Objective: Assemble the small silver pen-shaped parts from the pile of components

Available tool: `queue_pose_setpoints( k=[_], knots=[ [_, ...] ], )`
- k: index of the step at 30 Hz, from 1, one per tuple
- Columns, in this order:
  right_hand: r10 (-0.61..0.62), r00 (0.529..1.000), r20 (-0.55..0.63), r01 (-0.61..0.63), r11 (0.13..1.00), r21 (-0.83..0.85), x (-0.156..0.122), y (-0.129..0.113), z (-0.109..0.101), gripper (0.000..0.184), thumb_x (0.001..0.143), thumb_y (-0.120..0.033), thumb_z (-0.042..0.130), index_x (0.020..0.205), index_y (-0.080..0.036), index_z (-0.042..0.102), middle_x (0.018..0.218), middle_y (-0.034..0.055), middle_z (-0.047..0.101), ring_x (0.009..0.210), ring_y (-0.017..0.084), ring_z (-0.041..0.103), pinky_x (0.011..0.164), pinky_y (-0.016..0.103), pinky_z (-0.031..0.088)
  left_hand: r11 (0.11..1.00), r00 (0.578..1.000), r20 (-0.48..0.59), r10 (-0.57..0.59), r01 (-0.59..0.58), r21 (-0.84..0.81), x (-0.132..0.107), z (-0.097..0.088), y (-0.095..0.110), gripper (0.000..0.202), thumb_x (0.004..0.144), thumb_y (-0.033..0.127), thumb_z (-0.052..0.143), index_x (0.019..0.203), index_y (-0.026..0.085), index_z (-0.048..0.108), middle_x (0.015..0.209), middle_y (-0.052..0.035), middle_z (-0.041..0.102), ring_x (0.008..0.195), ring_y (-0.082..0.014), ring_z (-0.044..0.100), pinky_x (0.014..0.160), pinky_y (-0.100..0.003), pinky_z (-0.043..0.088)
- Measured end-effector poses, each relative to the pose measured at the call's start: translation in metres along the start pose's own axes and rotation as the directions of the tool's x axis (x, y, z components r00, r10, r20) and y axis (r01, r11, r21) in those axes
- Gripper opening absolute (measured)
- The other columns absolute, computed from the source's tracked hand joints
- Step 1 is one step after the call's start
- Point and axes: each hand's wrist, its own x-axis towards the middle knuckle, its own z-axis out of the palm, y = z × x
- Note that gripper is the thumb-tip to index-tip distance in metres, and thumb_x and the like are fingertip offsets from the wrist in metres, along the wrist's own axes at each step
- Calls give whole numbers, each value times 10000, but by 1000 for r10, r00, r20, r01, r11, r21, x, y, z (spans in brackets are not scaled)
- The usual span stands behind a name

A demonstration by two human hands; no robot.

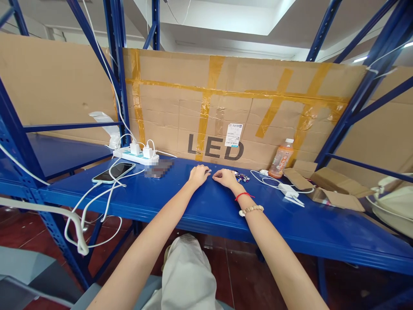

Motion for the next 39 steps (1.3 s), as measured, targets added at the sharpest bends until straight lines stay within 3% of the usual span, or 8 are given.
queue_pose_setpoints(
  k=[4, 9, 17, 23, 26, 28, 32, 39],
  knots=[
    [-41, 989, -140, 43, 999, 11, 2, 0, 0, 148, 749, -293, 542, 743, -239, 679, 802, -1, 678, 747, 162, 591, 790, 332, 354, 1000, 1000, 2, 3, -3, 0, 1, 1, -1, 197, 820, 304, 475, 899, 208, 628, 917, -47, 618, 890, -191, 561, 779, -284, 424],
    [-122, 930, -348, 194, 964, 180, 7, 1, 4, 174, 768, -298, 525, 798, -214, 675, 835, 14, 659, 668, 122, 588, 674, 248, 427, 1000, 1000, -3, 13, -13, -20, 1, 3, -2, 207, 840, 292, 432, 903, 192, 601, 920, -49, 624, 858, -179, 576, 742, -262, 438],
    [-159, 902, -402, 286, 917, 278, 9, -1, 8, 137, 744, -236, 553, 768, -192, 681, 808, 26, 650, 639, 118, 588, 647, 245, 462, 998, 999, 12, 44, -44, -40, 1, 3, -1, 215, 852, 296, 406, 915, 194, 584, 959, -47, 630, 886, -177, 580, 747, -249, 446],
    [-165, 926, -341, 277, 909, 312, 8, -8, 9, 172, 768, -259, 524, 742, -189, 679, 828, 33, 649, 732, 124, 596, 707, 235, 449, 1000, 1000, -6, -16, 15, -13, 1, 3, -2, 233, 856, 287, 382, 920, 184, 582, 989, -65, 629, 908, -198, 579, 754, -277, 448],
    [-53, 936, -349, 129, 972, 197, 7, -1, 2, 208, 793, -269, 484, 856, -201, 670, 908, 30, 647, 817, 138, 585, 774, 268, 410, 999, 999, -10, -44, 44, 5, 1, 2, -3, 235, 847, 316, 400, 891, 182, 588, 957, -67, 637, 895, -204, 582, 763, -289, 445],
    [124, 915, -385, -90, 990, 104, 5, 10, -4, 231, 790, -223, 472, 937, -197, 649, 993, 46, 630, 929, 165, 556, 861, 322, 349, 999, 999, -10, -50, 50, 12, 1, 1, -2, 240, 846, 324, 398, 881, 182, 588, 946, -64, 639, 887, -202, 583, 760, -288, 444],
    [470, 806, -359, -508, 861, -13, -1, 34, -12, 283, 770, -170, 477, 1017, -167, 614, 1078, 107, 581, 1038, 218, 497, 914, 389, 273, 999, 999, -1, -43, 43, 15, -1, -1, 0, 241, 842, 328, 397, 865, 184, 589, 934, -56, 641, 871, -195, 585, 747, -276, 445],
    [660, 706, -255, -681, 732, 11, -3, 56, -23, 181, 755, -109, 510, 850, -147, 660, 925, 147, 636, 967, 254, 563, 829, 393, 381, 999, 999, 6, -50, 50, 14, -1, -2, 1, 242, 838, 332, 399, 884, 190, 590, 935, -50, 644, 863, -193, 586, 747, -274, 443]
  ],
)
